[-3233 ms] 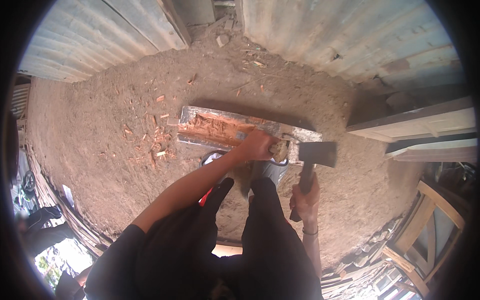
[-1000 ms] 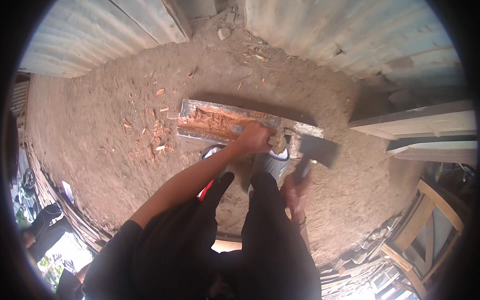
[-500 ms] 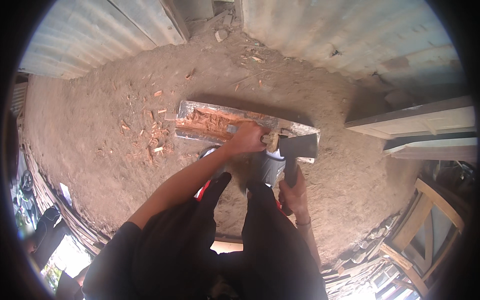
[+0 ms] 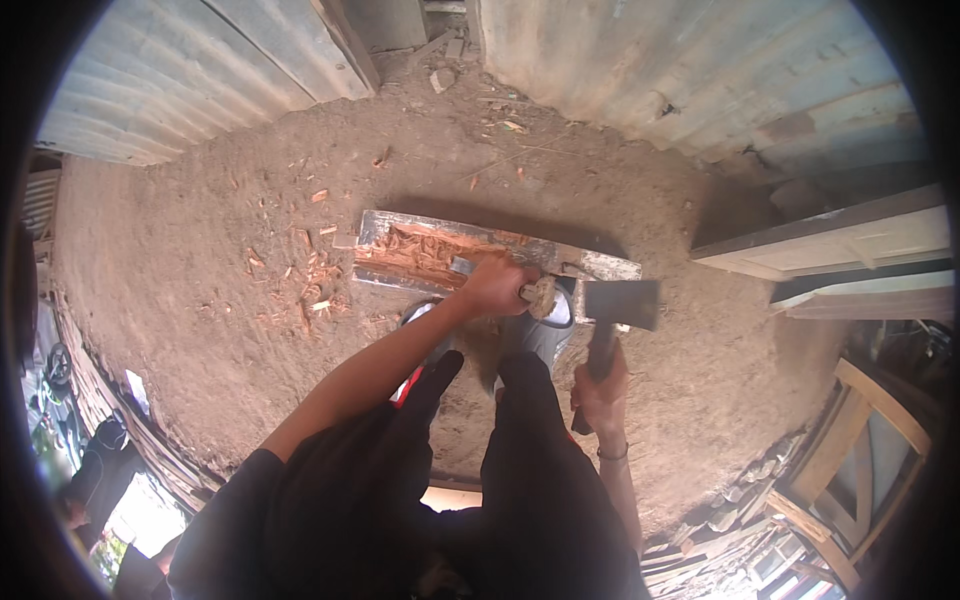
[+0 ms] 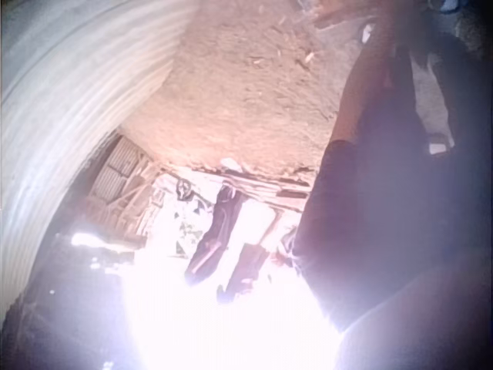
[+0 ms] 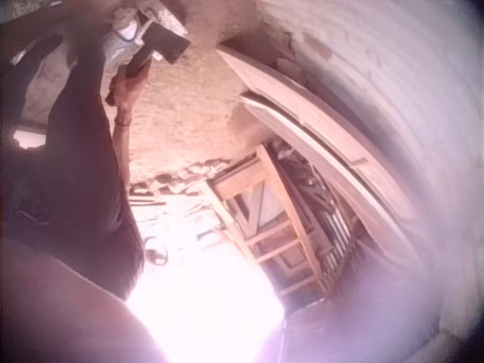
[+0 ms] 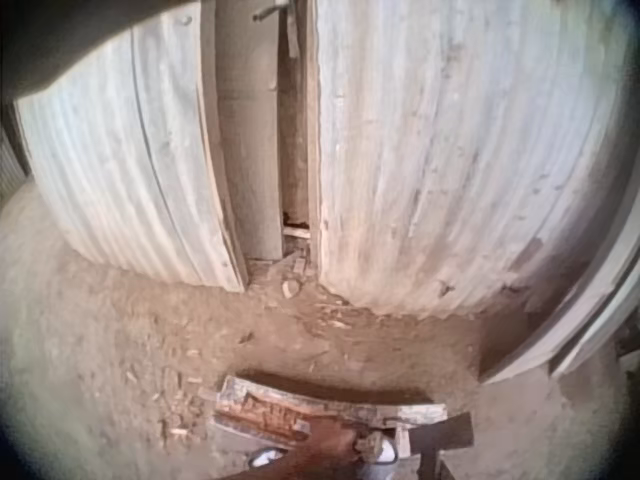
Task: The person repeatedly strikes a rectangular wooden block with a small axe, chipping away wood and creating a pile of shavings on the ground. The person holds the block steady with one hand while swinging the axe with the other.
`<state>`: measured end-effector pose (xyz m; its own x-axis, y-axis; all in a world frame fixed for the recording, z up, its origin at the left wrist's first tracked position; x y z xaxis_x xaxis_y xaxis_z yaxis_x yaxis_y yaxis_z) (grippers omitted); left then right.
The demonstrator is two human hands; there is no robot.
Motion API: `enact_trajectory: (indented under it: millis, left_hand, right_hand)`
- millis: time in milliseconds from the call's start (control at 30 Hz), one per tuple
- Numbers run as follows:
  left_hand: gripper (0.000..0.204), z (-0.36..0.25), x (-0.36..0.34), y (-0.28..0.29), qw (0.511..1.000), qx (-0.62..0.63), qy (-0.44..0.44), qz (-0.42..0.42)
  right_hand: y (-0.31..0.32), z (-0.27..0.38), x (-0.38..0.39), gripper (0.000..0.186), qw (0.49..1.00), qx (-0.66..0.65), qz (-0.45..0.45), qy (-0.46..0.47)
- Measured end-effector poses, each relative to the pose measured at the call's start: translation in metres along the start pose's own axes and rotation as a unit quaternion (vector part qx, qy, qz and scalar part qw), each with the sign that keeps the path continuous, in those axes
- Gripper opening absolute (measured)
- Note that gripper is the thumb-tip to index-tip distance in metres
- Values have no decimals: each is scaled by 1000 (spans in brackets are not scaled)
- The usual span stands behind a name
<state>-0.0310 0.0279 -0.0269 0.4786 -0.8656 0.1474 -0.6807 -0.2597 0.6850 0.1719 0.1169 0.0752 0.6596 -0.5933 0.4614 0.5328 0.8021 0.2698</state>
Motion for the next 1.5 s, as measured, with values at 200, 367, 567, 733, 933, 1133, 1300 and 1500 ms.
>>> enact_trajectory:
  millis: [200,367,567,733,933,1133,1300,1500]
  left_hand:
    - [30,-3,-8,4,1000,20,-13,-11]
    - [42,11,2,2,1000,-7,-3,-8]
    - [29,-2,-5,4,999,-21,-21,-19]
    - [30,29,16,5,998,-56,-23,-15]
    - [37,25,14,28,999,-26,12,-22]
    - [51,-16,5,30,996,73,-46,-5]
    - [40,-6,-4,21,996,73,-39,-40]
    - [32,-7,-15,21,994,86,-35,-50]
  right_hand:
    - [-10,-34,-11,53,993,95,-16,70]
    - [-6,-14,-10,49,999,37,17,-25]
    - [-5,-25,-5,45,996,5,-75,44]
    - [-34,-10,-15,50,988,94,125,-13]
    - [-15,24,-5,47,998,-55,5,18]
    - [-3,30,-2,37,992,-123,-36,11]
    - [-3,33,3,38,996,-86,-19,10]
    - [1,8,9,42,989,-51,-103,91]
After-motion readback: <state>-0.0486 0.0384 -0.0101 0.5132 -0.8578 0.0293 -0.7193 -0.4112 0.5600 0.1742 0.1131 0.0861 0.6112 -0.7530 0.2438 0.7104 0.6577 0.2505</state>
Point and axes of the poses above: each hand's wrist, its own x-axis away from the middle knuckle, its own y-axis out of the back of the hand, z = x × y, the point moved 8 cm from there along -x, towards the middle knuckle, and after that the axes turned 7 degrees about y, right-handed, at the moved point
